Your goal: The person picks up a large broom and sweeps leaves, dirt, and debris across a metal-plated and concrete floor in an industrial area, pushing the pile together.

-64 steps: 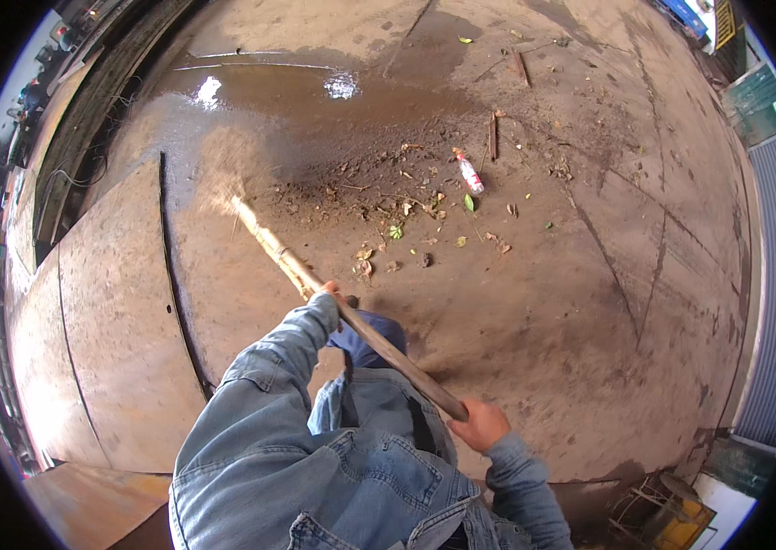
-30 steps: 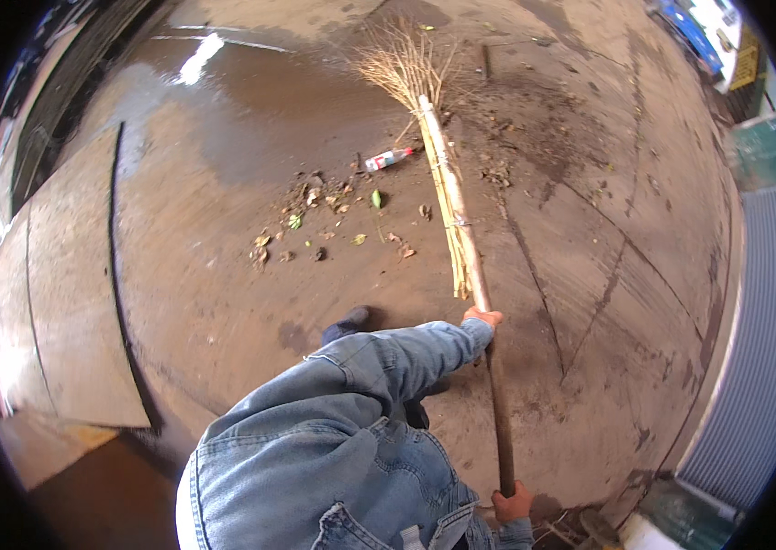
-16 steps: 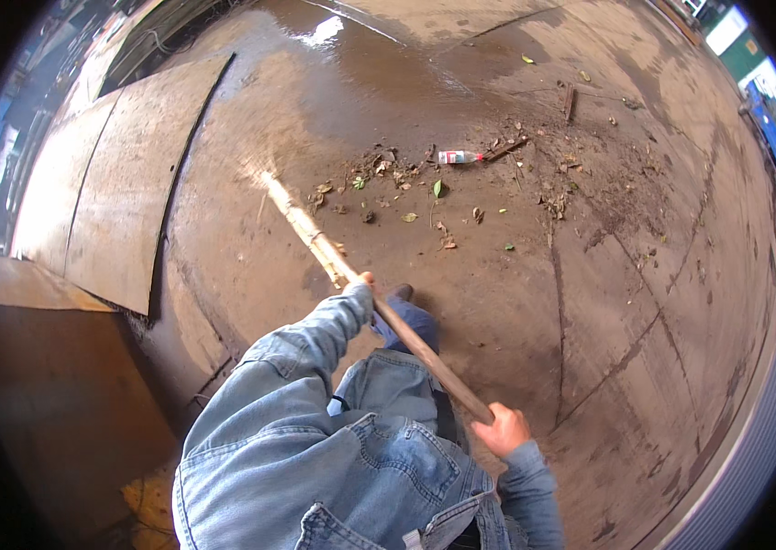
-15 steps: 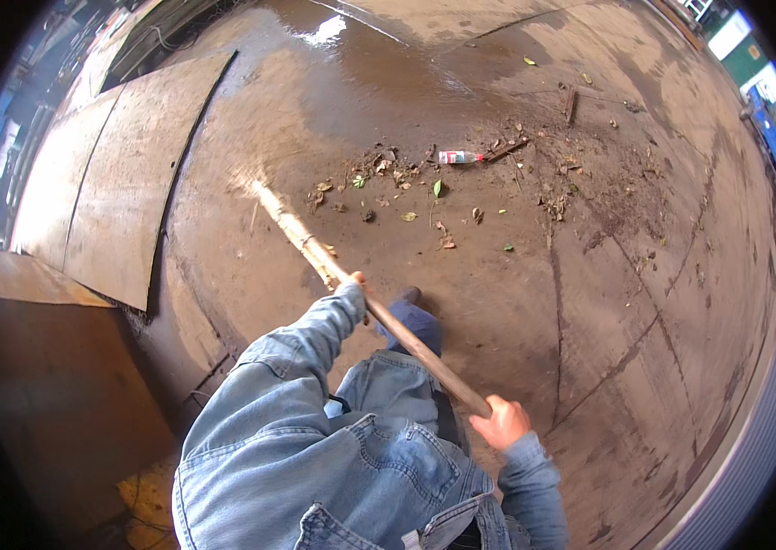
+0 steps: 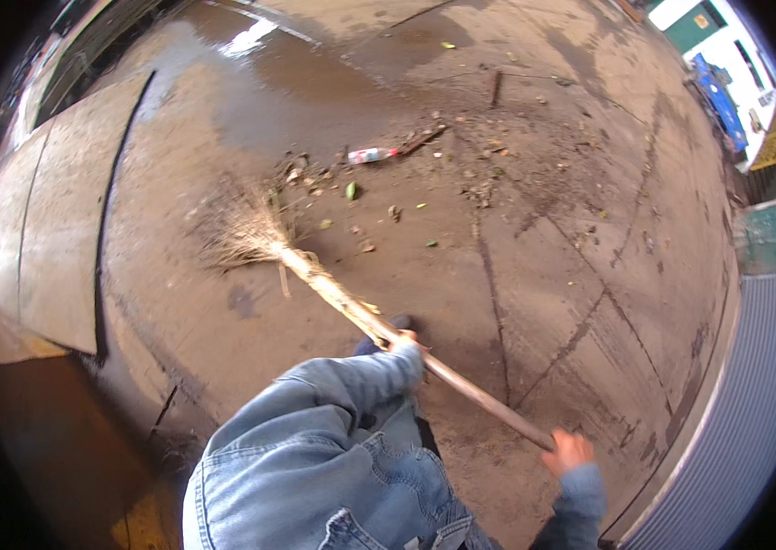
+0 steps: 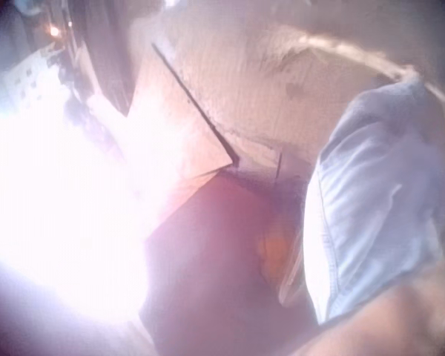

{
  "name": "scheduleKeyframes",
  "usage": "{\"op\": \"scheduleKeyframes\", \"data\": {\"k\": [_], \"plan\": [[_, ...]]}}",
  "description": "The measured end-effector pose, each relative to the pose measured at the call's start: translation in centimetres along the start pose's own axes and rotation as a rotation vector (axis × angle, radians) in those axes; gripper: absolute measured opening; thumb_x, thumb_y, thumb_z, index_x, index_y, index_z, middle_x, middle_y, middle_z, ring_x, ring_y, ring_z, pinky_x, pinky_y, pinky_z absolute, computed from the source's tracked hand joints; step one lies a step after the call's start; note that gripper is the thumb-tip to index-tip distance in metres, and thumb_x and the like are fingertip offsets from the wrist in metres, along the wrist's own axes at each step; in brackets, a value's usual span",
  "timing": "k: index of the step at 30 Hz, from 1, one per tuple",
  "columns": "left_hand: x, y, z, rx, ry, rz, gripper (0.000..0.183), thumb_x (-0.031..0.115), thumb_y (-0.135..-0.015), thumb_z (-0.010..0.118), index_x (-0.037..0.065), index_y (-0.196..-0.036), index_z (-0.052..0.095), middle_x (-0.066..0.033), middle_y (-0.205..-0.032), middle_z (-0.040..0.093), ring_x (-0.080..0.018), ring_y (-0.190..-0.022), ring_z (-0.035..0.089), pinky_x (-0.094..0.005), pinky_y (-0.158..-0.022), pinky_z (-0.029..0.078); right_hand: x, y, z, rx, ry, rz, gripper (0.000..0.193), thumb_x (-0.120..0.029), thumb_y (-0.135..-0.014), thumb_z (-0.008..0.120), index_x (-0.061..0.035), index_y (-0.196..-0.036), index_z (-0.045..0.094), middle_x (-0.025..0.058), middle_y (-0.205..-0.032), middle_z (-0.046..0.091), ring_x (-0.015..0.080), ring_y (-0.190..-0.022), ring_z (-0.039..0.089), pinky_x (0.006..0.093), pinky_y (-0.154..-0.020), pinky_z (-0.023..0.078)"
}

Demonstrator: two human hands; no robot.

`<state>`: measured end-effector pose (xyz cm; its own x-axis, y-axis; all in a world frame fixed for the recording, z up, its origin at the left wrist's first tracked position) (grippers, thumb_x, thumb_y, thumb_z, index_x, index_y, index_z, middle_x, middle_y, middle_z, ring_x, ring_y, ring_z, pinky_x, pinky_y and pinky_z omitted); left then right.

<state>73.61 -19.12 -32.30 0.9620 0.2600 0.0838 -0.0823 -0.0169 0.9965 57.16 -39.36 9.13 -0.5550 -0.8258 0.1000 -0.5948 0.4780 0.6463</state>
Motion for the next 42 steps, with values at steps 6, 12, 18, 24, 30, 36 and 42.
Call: {"op": "scheduleKeyframes", "data": {"k": [6, 12, 18, 24, 30, 36, 42], "plan": [[-3.8, 6.6, 25.2, -0.201, -0.417, 0.172, 0.027, 0.028, -0.072, 0.059, 0.002, -0.074, 0.058, -0.0094, -0.065, 0.058, -0.0232, -0.052, 0.057, -0.0365, -0.051, 0.048, 7.4, 5.1, -6.1, 0.308, 0.097, 0.229, 0.025, -0.017, -0.058, 0.066, -0.0047, -0.064, 0.045, 0.0149, -0.052, 0.051, 0.0316, -0.043, 0.050, 0.0451, -0.045, 0.042], [3.2, 15.2, 34.4, -0.418, -0.825, 0.180, 0.038, 0.027, -0.069, 0.062, -0.005, -0.089, 0.061, -0.0172, -0.081, 0.063, -0.0285, -0.075, 0.062, -0.0395, -0.071, 0.048, 4.4, 2.6, -2.4, 0.218, -0.233, 0.525, 0.021, -0.016, -0.062, 0.064, -0.0031, -0.065, 0.049, 0.0144, -0.049, 0.047, 0.0322, -0.043, 0.047, 0.0421, -0.046, 0.041], [4.3, 11.8, 31.7, -0.337, -0.750, 0.342, 0.038, 0.027, -0.067, 0.065, -0.002, -0.091, 0.062, -0.0163, -0.086, 0.064, -0.0269, -0.081, 0.061, -0.0363, -0.073, 0.047, 4.8, 0.1, 0.7, 0.065, -0.529, 0.450, 0.024, -0.021, -0.062, 0.064, -0.0017, -0.069, 0.052, 0.0178, -0.059, 0.053, 0.0318, -0.052, 0.053, 0.0427, -0.050, 0.042], [9.8, 8.6, 18.9, -0.064, -0.626, 0.361, 0.027, 0.029, -0.070, 0.060, 0.002, -0.075, 0.060, -0.0098, -0.064, 0.059, -0.0227, -0.056, 0.058, -0.0358, -0.052, 0.047, 5.3, -5.2, 9.4, -0.227, -0.467, 0.340, 0.030, -0.029, -0.068, 0.064, -0.0030, -0.077, 0.054, 0.0130, -0.057, 0.054, 0.0299, -0.053, 0.053, 0.0456, -0.057, 0.045], [14.1, 3.6, 6.1, 0.172, -0.087, 0.270, 0.022, 0.024, -0.075, 0.061, 0.004, -0.068, 0.053, -0.0091, -0.055, 0.051, -0.0250, -0.045, 0.051, -0.0378, -0.043, 0.043, 2.2, -13.6, 6.0, -0.108, -0.361, -0.103, 0.029, -0.029, -0.065, 0.064, -0.0036, -0.076, 0.058, 0.0203, -0.069, 0.060, 0.0354, -0.064, 0.060, 0.0448, -0.060, 0.047], [11.9, -2.6, 0.3, 0.283, 0.254, 0.265, 0.016, 0.021, -0.073, 0.057, 0.007, -0.075, 0.049, -0.0061, -0.060, 0.047, -0.0223, -0.048, 0.048, -0.0351, -0.043, 0.043, 1.1, -21.0, -3.9, 0.061, -0.134, -0.447, 0.023, -0.025, -0.064, 0.064, -0.0046, -0.072, 0.056, 0.0177, -0.066, 0.060, 0.0356, -0.062, 0.060, 0.0438, -0.058, 0.048], [1.6, 4.0, 10.7, 0.294, 0.471, 0.163, 0.020, 0.029, -0.074, 0.059, 0.012, -0.070, 0.048, -0.0063, -0.060, 0.049, -0.0234, -0.046, 0.045, -0.0379, -0.044, 0.043, 9.9, -22.8, -9.4, 0.128, 0.110, -0.512, 0.021, -0.022, -0.063, 0.063, -0.0054, -0.075, 0.058, 0.0155, -0.068, 0.061, 0.0333, -0.063, 0.061, 0.0425, -0.058, 0.049]]}}
Point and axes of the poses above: each hand's wrist, its own y-axis away from the middle knuckle, its own z-axis out of the palm, x = y × z, the point moved 7 cm from there along -y, towards the middle knuckle
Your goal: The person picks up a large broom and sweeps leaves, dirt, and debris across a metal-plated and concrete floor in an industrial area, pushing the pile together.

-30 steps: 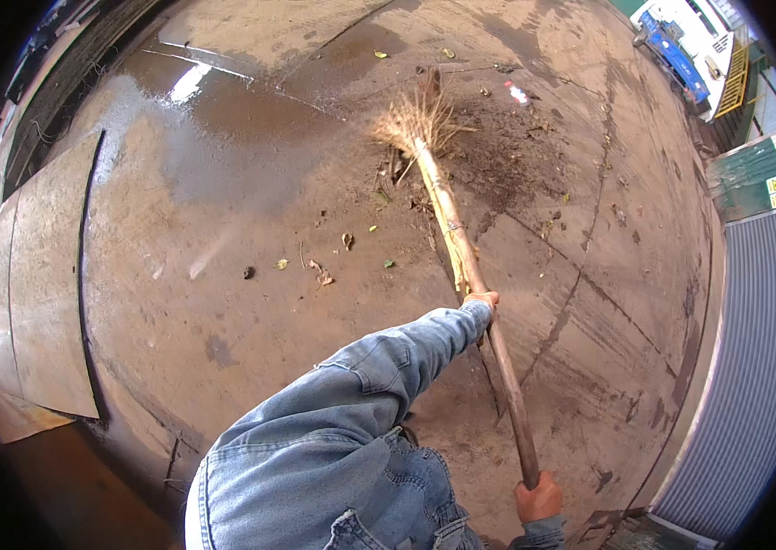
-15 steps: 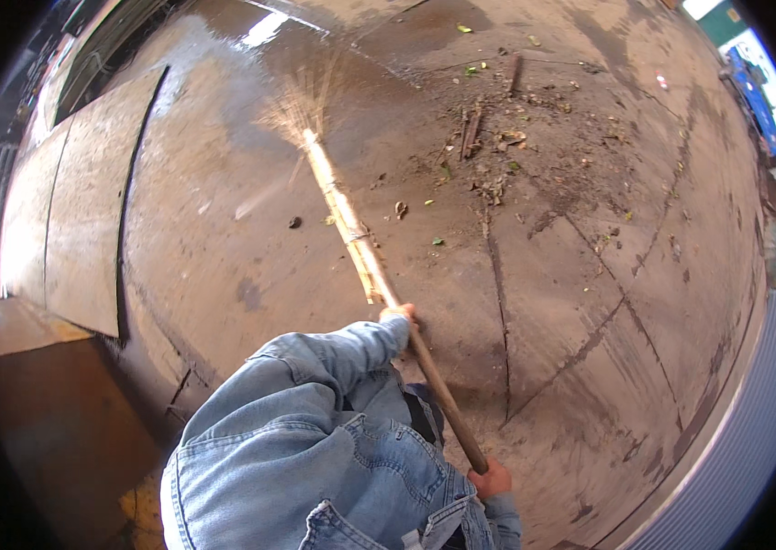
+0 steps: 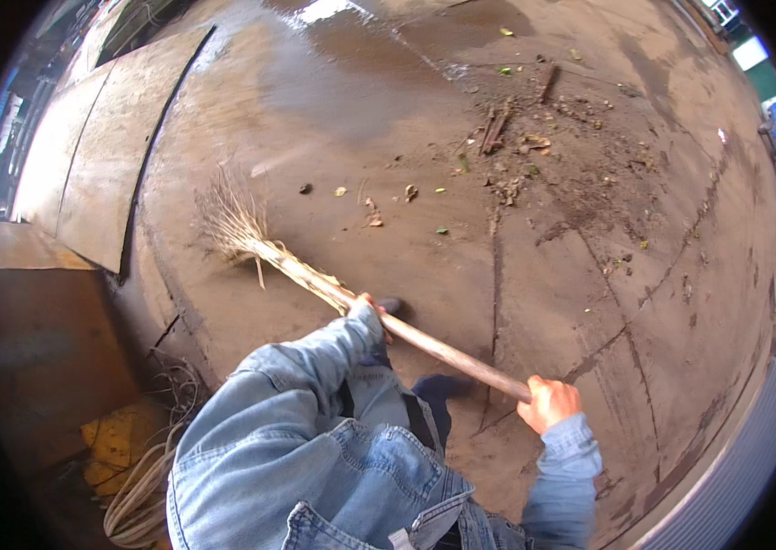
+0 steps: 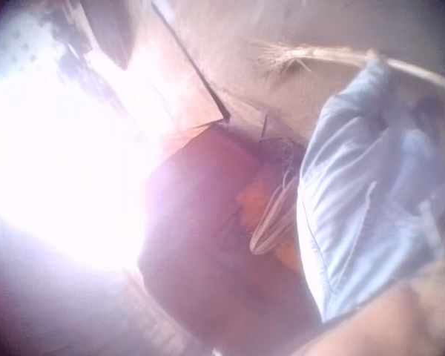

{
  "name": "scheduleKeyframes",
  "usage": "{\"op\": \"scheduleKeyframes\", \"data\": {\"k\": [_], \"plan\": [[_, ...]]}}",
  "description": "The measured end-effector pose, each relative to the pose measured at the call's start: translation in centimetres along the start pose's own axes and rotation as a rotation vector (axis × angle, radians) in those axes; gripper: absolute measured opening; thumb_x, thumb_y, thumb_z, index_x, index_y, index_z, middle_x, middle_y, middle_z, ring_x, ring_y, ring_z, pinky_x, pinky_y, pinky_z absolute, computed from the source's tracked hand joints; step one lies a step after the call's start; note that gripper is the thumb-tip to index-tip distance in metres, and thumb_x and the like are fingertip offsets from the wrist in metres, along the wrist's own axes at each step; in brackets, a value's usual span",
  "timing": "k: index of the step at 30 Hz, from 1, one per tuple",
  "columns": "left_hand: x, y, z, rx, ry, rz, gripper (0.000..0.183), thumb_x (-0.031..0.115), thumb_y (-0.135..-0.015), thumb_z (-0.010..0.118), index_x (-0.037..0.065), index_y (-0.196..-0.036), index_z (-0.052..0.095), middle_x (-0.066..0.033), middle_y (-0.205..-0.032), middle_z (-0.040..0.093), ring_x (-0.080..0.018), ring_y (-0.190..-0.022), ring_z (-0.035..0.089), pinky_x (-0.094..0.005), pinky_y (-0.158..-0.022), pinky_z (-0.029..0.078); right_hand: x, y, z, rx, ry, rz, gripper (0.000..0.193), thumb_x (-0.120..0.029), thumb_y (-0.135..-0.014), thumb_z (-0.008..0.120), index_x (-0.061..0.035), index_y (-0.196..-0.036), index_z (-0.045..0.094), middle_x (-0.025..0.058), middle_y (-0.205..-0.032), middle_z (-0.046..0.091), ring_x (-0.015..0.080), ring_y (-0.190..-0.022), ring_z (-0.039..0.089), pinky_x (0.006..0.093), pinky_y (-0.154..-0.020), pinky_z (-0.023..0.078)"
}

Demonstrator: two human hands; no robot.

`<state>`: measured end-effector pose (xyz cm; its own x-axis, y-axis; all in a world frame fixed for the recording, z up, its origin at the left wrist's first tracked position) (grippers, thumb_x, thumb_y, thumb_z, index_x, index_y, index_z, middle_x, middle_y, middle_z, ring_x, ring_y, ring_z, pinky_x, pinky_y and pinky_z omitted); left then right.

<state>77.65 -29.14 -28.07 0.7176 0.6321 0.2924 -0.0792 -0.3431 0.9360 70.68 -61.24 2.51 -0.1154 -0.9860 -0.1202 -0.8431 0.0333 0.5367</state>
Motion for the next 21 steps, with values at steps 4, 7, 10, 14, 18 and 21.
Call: {"op": "scheduleKeyframes", "data": {"k": [4, 7, 10, 14, 18, 21], "plan": [[-20.2, 4.0, 7.2, -0.232, -0.139, -0.079, 0.018, 0.026, -0.075, 0.057, 0.012, -0.075, 0.048, -0.0081, -0.056, 0.049, -0.0226, -0.044, 0.046, -0.0363, -0.047, 0.045, 13.9, 13.6, -0.7, 0.063, 0.080, 0.245, 0.019, -0.019, -0.058, 0.065, -0.0061, -0.070, 0.056, 0.0159, -0.062, 0.059, 0.0348, -0.060, 0.059, 0.0440, -0.056, 0.047], [-33.0, 17.3, 12.9, -0.290, -0.413, -0.169, 0.026, 0.032, -0.076, 0.058, 0.007, -0.083, 0.055, -0.0101, -0.069, 0.058, -0.0220, -0.057, 0.057, -0.0352, -0.056, 0.049, 19.8, 27.2, -3.2, 0.041, 0.150, 0.501, 0.023, -0.017, -0.056, 0.067, -0.0038, -0.069, 0.054, 0.0192, -0.060, 0.057, 0.0359, -0.056, 0.057, 0.0449, -0.052, 0.046], [-41.1, 25.6, 19.6, -0.446, -0.570, -0.110, 0.027, 0.031, -0.077, 0.055, 0.004, -0.077, 0.054, -0.0101, -0.064, 0.055, -0.0241, -0.056, 0.055, -0.0381, -0.053, 0.047, 21.8, 34.4, -3.2, 0.106, 0.219, 0.687, 0.025, -0.016, -0.055, 0.068, -0.0022, -0.069, 0.052, 0.0188, -0.058, 0.056, 0.0359, -0.055, 0.057, 0.0445, -0.050, 0.045], [-42.2, 29.4, 30.7, -0.899, -0.777, 0.107, 0.029, 0.029, -0.073, 0.055, 0.001, -0.079, 0.058, -0.0117, -0.067, 0.058, -0.0253, -0.057, 0.056, -0.0409, -0.057, 0.046, 22.2, 36.9, -2.1, 0.270, 0.153, 0.796, 0.022, -0.011, -0.057, 0.066, -0.0011, -0.068, 0.050, 0.0204, -0.060, 0.056, 0.0372, -0.055, 0.056, 0.0445, -0.051, 0.045], [-42.8, 38.7, 26.9, -0.956, -0.829, 0.112, 0.023, 0.021, -0.069, 0.052, -0.001, -0.073, 0.057, -0.0115, -0.063, 0.058, -0.0244, -0.054, 0.055, -0.0392, -0.053, 0.046, 26.2, 41.6, 4.0, 0.260, -0.097, 0.871, 0.020, -0.010, -0.062, 0.066, -0.0010, -0.072, 0.052, 0.0187, -0.058, 0.056, 0.0334, -0.052, 0.057, 0.0426, -0.049, 0.045], [-42.4, 39.5, 22.8, -0.941, -0.922, 0.181, 0.027, 0.025, -0.070, 0.056, -0.001, -0.076, 0.061, -0.0117, -0.068, 0.061, -0.0227, -0.059, 0.057, -0.0353, -0.060, 0.047, 29.0, 43.7, 9.2, 0.178, -0.293, 0.881, 0.018, -0.011, -0.064, 0.065, -0.0004, -0.073, 0.053, 0.0176, -0.059, 0.056, 0.0317, -0.054, 0.058, 0.0416, -0.050, 0.045]]}}
Point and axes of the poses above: each hand's wrist, its own y-axis away from the middle knuckle, its own z-axis out of the palm, x = y × z, the point moved 7 cm from there along -y, towards the middle knuckle
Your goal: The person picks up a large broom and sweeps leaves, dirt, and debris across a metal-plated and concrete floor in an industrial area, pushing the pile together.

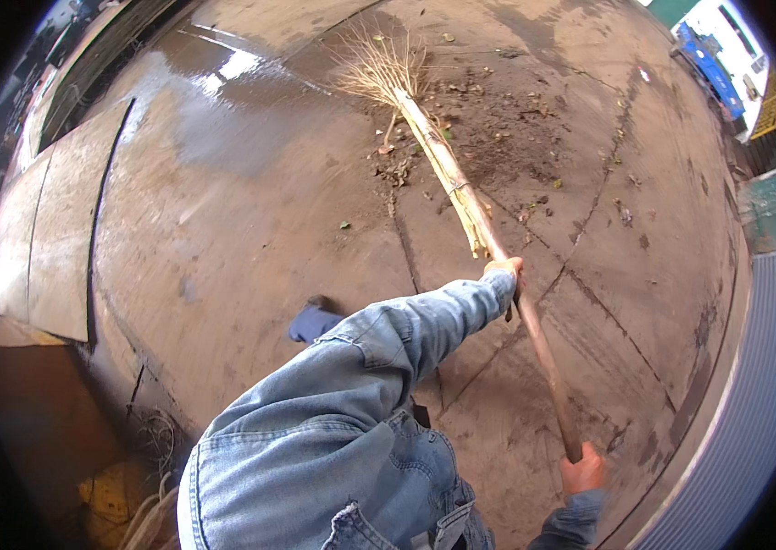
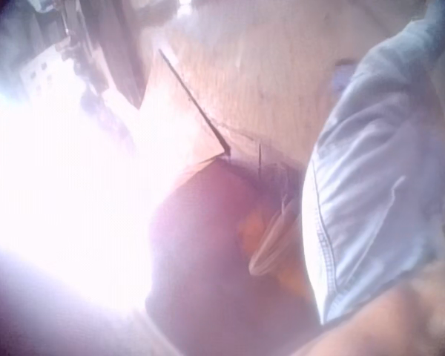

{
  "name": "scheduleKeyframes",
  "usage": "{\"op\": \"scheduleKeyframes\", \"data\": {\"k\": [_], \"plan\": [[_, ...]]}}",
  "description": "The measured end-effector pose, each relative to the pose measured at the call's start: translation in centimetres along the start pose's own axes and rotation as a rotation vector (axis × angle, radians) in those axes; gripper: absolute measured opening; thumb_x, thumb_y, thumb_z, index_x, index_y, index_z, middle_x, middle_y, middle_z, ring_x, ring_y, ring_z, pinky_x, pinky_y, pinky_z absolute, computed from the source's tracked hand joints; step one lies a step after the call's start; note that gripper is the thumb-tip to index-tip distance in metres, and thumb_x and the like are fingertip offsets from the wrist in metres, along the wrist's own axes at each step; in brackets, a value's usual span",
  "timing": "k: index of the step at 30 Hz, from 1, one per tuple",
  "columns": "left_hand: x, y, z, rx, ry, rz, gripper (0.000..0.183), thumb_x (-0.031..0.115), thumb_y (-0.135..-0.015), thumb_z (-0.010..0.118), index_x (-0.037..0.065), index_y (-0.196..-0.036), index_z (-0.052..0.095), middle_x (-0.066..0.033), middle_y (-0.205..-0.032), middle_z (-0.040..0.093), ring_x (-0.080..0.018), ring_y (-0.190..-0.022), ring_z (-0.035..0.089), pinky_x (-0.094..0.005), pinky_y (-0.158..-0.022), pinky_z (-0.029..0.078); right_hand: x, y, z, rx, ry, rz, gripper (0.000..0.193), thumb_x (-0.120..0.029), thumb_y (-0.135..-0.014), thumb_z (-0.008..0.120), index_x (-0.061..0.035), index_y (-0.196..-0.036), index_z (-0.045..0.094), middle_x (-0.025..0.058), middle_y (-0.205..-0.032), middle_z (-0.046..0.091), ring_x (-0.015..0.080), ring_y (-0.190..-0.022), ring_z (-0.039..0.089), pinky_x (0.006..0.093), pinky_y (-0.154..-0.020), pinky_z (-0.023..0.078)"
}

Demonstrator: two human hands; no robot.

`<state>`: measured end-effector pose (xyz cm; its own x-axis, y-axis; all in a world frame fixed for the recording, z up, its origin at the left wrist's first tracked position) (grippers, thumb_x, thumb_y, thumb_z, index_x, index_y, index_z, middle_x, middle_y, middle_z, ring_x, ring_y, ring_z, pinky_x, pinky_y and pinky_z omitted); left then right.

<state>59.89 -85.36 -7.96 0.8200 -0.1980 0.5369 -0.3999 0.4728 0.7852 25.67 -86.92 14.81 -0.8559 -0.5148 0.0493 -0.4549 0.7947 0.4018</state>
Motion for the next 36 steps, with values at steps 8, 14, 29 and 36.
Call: {"op": "scheduleKeyframes", "data": {"k": [8, 14, 29, 36], "plan": [[-11.5, -4.0, -18.2, 0.386, 0.304, -0.056, 0.024, 0.026, -0.072, 0.059, 0.003, -0.076, 0.060, -0.0106, -0.070, 0.057, -0.0229, -0.063, 0.055, -0.0369, -0.059, 0.046, -4.1, -6.9, 8.0, -0.183, -0.164, -0.394, 0.021, -0.016, -0.063, 0.064, -0.0006, -0.075, 0.056, 0.0200, -0.065, 0.058, 0.0349, -0.062, 0.059, 0.0422, -0.055, 0.045], [-19.5, -8.1, -36.1, 0.793, 0.710, 0.184, 0.019, 0.025, -0.078, 0.058, 0.007, -0.084, 0.052, -0.0087, -0.072, 0.053, -0.0233, -0.058, 0.051, -0.0392, -0.052, 0.044, -16.1, -16.5, 6.6, -0.293, -0.072, -0.782, 0.024, -0.022, -0.062, 0.064, -0.0039, -0.075, 0.056, 0.0200, -0.065, 0.058, 0.0401, -0.066, 0.057, 0.0437, -0.057, 0.046], [-5.0, -33.0, -4.4, 0.757, 0.794, -0.195, 0.016, 0.023, -0.073, 0.054, 0.008, -0.075, 0.049, -0.0085, -0.060, 0.048, -0.0236, -0.047, 0.048, -0.0377, -0.047, 0.044, -11.4, -49.3, -12.5, -0.174, 0.292, -0.693, 0.021, -0.022, -0.063, 0.065, -0.0058, -0.074, 0.056, 0.0190, -0.064, 0.059, 0.0390, -0.064, 0.058, 0.0484, -0.059, 0.046], [15.5, -37.6, 19.8, 0.400, 0.234, -0.124, 0.023, 0.026, -0.074, 0.056, 0.004, -0.077, 0.057, -0.0080, -0.064, 0.055, -0.0216, -0.051, 0.052, -0.0376, -0.052, 0.047, -0.7, -50.3, -19.9, -0.019, 0.362, -0.310, 0.024, -0.019, -0.063, 0.066, -0.0002, -0.070, 0.052, 0.0208, -0.062, 0.059, 0.0378, -0.058, 0.059, 0.0466, -0.056, 0.046]]}}
Point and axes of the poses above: each hand's wrist, its own y-axis away from the middle knuckle, its own z-axis out of the palm, x = y × z, the point moved 7 cm from there along -y, towards the middle knuckle
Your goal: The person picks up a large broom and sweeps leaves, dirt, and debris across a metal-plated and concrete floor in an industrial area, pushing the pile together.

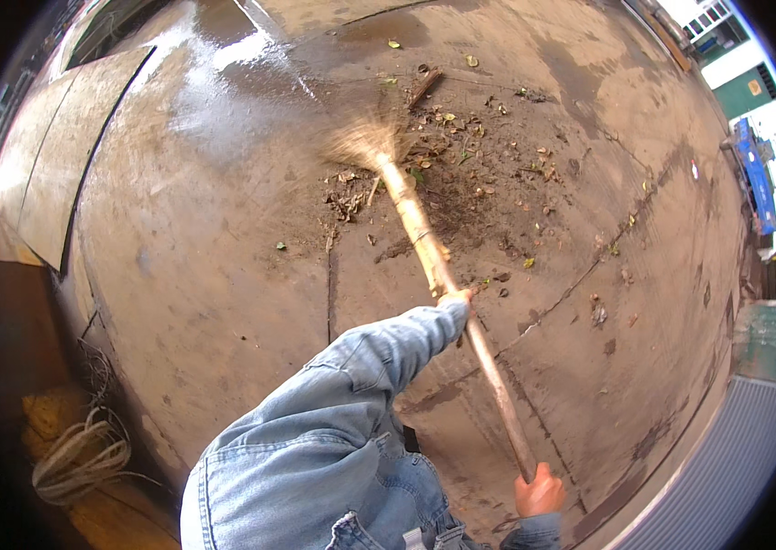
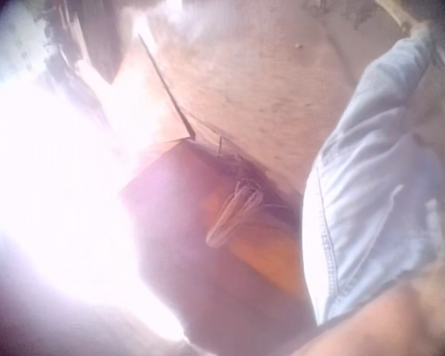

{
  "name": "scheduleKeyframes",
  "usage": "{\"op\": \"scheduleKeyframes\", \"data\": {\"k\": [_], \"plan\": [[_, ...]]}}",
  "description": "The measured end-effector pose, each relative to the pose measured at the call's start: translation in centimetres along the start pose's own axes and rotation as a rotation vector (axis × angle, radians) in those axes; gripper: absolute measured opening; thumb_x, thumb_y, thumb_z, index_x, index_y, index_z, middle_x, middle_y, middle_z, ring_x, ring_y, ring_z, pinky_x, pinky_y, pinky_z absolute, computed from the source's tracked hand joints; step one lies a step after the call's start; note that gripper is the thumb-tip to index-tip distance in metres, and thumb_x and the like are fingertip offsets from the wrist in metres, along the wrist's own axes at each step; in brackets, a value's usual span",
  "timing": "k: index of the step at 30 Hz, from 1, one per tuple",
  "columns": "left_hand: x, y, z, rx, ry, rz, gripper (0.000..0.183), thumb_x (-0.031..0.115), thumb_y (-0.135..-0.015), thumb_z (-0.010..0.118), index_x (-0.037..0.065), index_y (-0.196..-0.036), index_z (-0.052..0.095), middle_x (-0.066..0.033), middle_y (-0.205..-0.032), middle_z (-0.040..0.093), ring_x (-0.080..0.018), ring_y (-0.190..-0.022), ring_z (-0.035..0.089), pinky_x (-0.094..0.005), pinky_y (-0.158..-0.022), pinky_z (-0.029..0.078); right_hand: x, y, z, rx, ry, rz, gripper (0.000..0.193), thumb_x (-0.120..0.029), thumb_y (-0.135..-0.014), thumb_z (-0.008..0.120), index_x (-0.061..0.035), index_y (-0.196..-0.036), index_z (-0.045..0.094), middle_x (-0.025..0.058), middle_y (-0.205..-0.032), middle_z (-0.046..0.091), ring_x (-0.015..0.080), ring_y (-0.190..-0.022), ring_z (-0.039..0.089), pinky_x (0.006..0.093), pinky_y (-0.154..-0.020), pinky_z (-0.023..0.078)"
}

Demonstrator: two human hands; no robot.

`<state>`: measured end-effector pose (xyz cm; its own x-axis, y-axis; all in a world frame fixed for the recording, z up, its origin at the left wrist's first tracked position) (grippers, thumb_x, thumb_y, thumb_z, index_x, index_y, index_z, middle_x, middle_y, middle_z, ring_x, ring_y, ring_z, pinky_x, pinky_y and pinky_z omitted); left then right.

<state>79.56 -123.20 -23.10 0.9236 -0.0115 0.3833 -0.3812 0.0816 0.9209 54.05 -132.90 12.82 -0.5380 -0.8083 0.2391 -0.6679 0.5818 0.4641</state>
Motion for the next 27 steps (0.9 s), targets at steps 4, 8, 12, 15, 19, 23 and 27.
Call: {"op": "scheduleKeyframes", "data": {"k": [4, 8, 12, 15, 19, 23, 27], "plan": [[2.5, -0.3, 5.2, 0.016, 0.044, 0.191, 0.022, 0.026, -0.072, 0.058, 0.004, -0.074, 0.058, -0.0082, -0.063, 0.058, -0.0222, -0.055, 0.057, -0.0381, -0.052, 0.047, 3.7, -0.6, 0.9, 0.065, -0.296, -0.077, 0.021, -0.014, -0.062, 0.064, 0.0005, -0.068, 0.049, 0.0217, -0.059, 0.055, 0.0383, -0.059, 0.057, 0.0456, -0.054, 0.043], [0.4, 9.4, 9.3, -0.085, 0.009, 0.168, 0.026, 0.028, -0.069, 0.061, 0.003, -0.075, 0.059, -0.0092, -0.066, 0.059, -0.0230, -0.059, 0.058, -0.0389, -0.059, 0.048, 12.6, -1.0, 6.7, -0.033, -0.391, -0.001, 0.019, -0.012, -0.062, 0.061, 0.0012, -0.067, 0.048, 0.0193, -0.057, 0.056, 0.0350, -0.056, 0.058, 0.0432, -0.051, 0.043], [-6.6, 7.9, 7.2, 0.057, 0.059, 0.127, 0.029, 0.026, -0.068, 0.061, 0.000, -0.079, 0.059, -0.0115, -0.072, 0.060, -0.0243, -0.064, 0.059, -0.0399, -0.058, 0.048, 17.7, -3.1, 12.4, -0.070, -0.427, -0.198, 0.020, -0.013, -0.063, 0.061, 0.0016, -0.068, 0.049, 0.0187, -0.058, 0.056, 0.0349, -0.056, 0.058, 0.0422, -0.053, 0.044], [-9.5, 12.6, 1.0, 0.201, 0.179, 0.062, 0.029, 0.024, -0.066, 0.062, -0.001, -0.080, 0.059, -0.0117, -0.069, 0.061, -0.0241, -0.059, 0.059, -0.0370, -0.055, 0.049, 17.8, -3.9, 13.9, -0.104, -0.538, -0.356, 0.020, -0.016, -0.063, 0.062, 0.0001, -0.069, 0.052, 0.0194, -0.061, 0.058, 0.0359, -0.059, 0.059, 0.0431, -0.055, 0.046], [-16.2, 11.2, -7.5, 0.345, 0.488, 0.082, 0.024, 0.021, -0.067, 0.062, 0.001, -0.080, 0.057, -0.0101, -0.067, 0.058, -0.0224, -0.054, 0.057, -0.0354, -0.050, 0.048, 14.1, -5.1, 13.9, -0.200, -0.477, -0.627, 0.023, -0.021, -0.064, 0.066, -0.0015, -0.072, 0.056, 0.0209, -0.066, 0.059, 0.0375, -0.066, 0.060, 0.0437, -0.058, 0.047], [-23.1, 9.3, -16.4, 0.521, 0.801, 0.154, 0.025, 0.023, -0.071, 0.061, 0.006, -0.087, 0.054, -0.0076, -0.070, 0.053, -0.0202, -0.052, 0.053, -0.0344, -0.046, 0.047, 8.3, -6.1, 13.4, -0.306, -0.339, -0.804, 0.028, -0.027, -0.066, 0.067, -0.0029, -0.076, 0.057, 0.0211, -0.069, 0.060, 0.0389, -0.067, 0.059, 0.0452, -0.058, 0.047], [-30.1, 6.7, -24.3, 0.676, 0.869, 0.117, 0.020, 0.021, -0.072, 0.059, 0.008, -0.084, 0.052, -0.0067, -0.068, 0.051, -0.0200, -0.052, 0.052, -0.0332, -0.044, 0.046, 0.8, -5.7, 9.7, -0.234, -0.128, -1.027, 0.028, -0.029, -0.067, 0.066, -0.0044, -0.075, 0.055, 0.0182, -0.066, 0.060, 0.0365, -0.065, 0.060, 0.0444, -0.058, 0.048]]}}
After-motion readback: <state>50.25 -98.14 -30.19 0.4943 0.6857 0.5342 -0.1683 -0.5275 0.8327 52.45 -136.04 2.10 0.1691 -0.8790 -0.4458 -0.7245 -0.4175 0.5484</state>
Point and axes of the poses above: each hand's wrist, its own y-axis away from the middle knuckle, its own z-axis out of the palm, x = y × z, the point moved 7 cm from there along -y, towards the middle knuckle
